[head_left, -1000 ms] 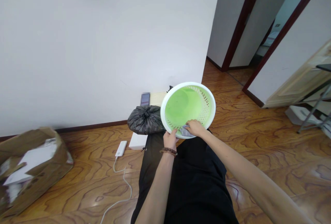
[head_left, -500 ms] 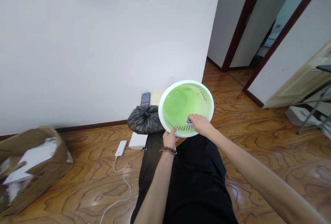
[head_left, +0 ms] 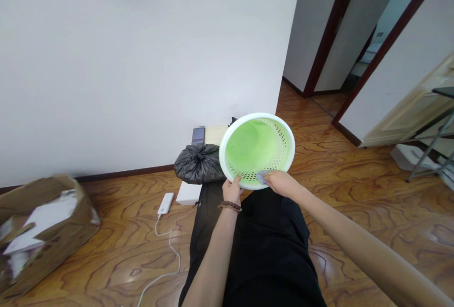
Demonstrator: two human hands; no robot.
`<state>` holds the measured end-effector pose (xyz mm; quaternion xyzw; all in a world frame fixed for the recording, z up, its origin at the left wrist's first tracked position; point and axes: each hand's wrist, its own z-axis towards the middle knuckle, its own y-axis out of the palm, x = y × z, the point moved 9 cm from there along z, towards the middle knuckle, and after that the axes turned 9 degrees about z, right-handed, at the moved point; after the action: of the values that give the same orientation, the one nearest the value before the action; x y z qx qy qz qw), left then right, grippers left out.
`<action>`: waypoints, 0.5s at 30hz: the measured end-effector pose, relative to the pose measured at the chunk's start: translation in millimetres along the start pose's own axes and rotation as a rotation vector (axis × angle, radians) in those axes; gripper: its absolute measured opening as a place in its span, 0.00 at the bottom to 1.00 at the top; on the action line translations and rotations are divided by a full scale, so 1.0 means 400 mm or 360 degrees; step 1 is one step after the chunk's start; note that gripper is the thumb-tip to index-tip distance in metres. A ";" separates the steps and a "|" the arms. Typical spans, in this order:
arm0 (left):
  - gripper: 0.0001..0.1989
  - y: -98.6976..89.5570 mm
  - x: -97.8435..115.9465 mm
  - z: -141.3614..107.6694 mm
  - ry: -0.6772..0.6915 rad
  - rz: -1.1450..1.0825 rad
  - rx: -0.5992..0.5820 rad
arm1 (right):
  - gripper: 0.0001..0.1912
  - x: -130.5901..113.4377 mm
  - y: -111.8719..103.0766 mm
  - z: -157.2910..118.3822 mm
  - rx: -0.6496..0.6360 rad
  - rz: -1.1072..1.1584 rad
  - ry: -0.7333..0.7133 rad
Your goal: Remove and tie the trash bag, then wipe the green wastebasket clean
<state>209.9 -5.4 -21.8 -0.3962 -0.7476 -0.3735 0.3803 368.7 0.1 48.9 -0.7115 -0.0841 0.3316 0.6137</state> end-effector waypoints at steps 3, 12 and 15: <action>0.13 0.009 0.006 -0.009 -0.0001 -0.0055 0.0000 | 0.14 0.027 -0.021 -0.016 0.0122 -0.0127 0.0129; 0.11 0.025 0.015 -0.024 0.0001 -0.0224 -0.0009 | 0.20 -0.138 0.022 0.000 0.0381 0.0257 -0.0158; 0.12 0.029 0.006 -0.023 -0.0020 -0.0219 -0.0035 | 0.21 -0.125 0.033 -0.003 0.0354 0.0084 -0.0146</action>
<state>221.6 -8.0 -13.0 -0.3504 -0.7712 -0.4045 0.3447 327.1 -30.2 55.1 -0.6251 -0.0562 0.3872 0.6754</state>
